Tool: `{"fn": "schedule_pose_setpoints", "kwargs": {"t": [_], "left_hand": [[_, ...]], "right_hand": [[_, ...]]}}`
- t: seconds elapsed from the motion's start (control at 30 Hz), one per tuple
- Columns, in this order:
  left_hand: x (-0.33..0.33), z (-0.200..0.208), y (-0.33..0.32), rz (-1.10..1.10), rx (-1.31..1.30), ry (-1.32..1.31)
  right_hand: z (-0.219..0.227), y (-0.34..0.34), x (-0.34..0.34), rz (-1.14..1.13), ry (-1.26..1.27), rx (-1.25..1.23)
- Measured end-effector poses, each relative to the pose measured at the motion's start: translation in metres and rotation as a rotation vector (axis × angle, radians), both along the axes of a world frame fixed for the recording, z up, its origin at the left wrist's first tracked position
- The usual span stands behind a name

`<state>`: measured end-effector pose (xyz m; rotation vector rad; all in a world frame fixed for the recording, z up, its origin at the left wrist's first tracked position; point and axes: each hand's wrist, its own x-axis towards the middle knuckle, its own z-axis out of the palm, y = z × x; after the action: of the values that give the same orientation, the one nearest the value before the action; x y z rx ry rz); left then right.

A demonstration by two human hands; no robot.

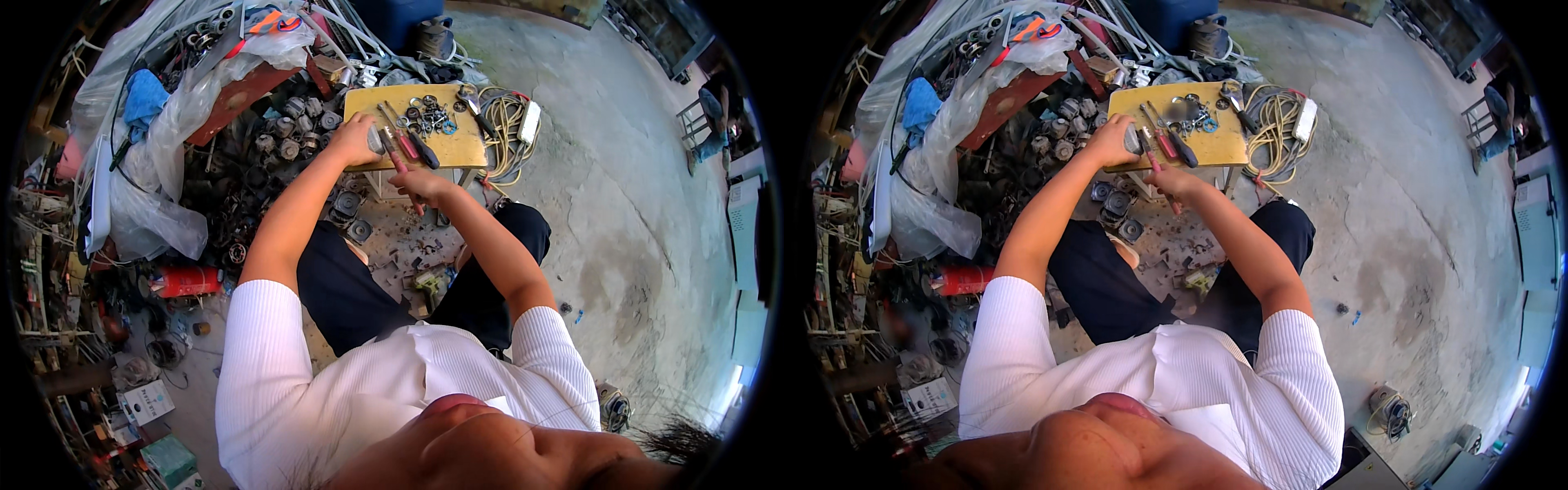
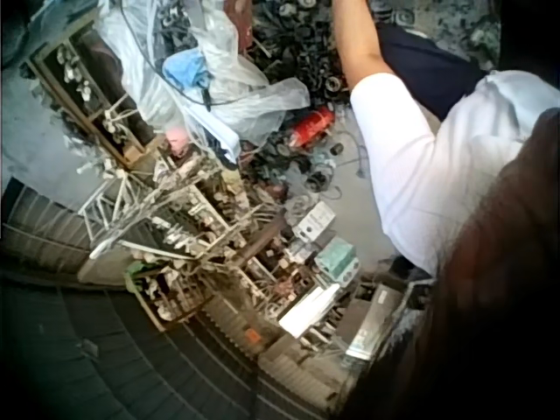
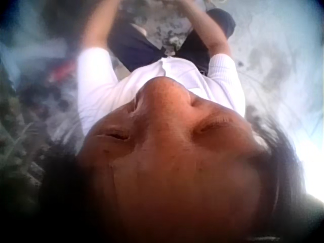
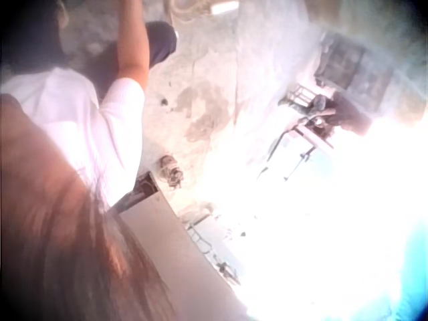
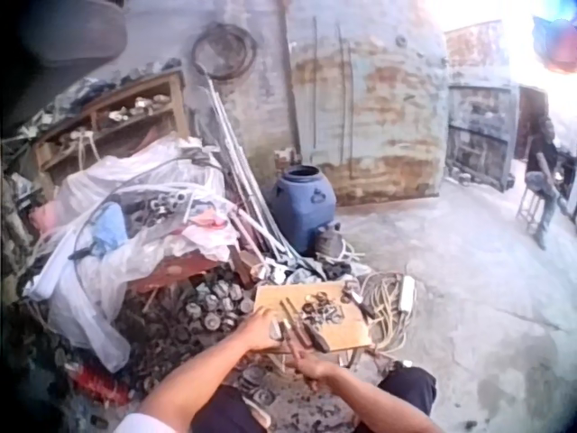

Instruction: The person disassembles an alternator component by hand and with pliers, removing small parts and using the pliers to pry and loosen the metal housing while working over a collection of mechanical parts.

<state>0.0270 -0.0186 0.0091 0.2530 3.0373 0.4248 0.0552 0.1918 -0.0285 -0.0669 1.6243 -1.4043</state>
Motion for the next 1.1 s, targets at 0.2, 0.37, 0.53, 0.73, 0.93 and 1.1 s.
{"fn": "schedule_pose_setpoints", "kwargs": {"t": [0.2, 0.37, 0.53, 0.73, 0.93, 1.1], "left_hand": [[-0.001, 0.003, 0.000, 0.021, -0.031, -0.071], [-0.004, 0.003, 0.004, 0.024, -0.036, -0.087], [0.001, 0.006, 0.009, 0.046, -0.039, -0.029], [0.002, 0.002, 0.005, 0.044, -0.048, -0.033], [0.003, 0.001, 0.008, 0.064, -0.056, -0.012], [0.001, -0.002, 0.006, 0.056, -0.043, -0.008]], "right_hand": [[0.029, -0.002, 0.000, -0.053, -0.109, 0.027], [0.022, -0.012, 0.005, -0.115, -0.149, 0.001], [-0.018, -0.016, -0.008, -0.063, -0.268, -0.060], [0.016, -0.017, 0.011, -0.210, -0.203, -0.057], [0.011, -0.023, -0.001, -0.022, 0.152, 0.278], [-0.004, -0.025, 0.010, -0.213, 0.024, 0.053]]}}
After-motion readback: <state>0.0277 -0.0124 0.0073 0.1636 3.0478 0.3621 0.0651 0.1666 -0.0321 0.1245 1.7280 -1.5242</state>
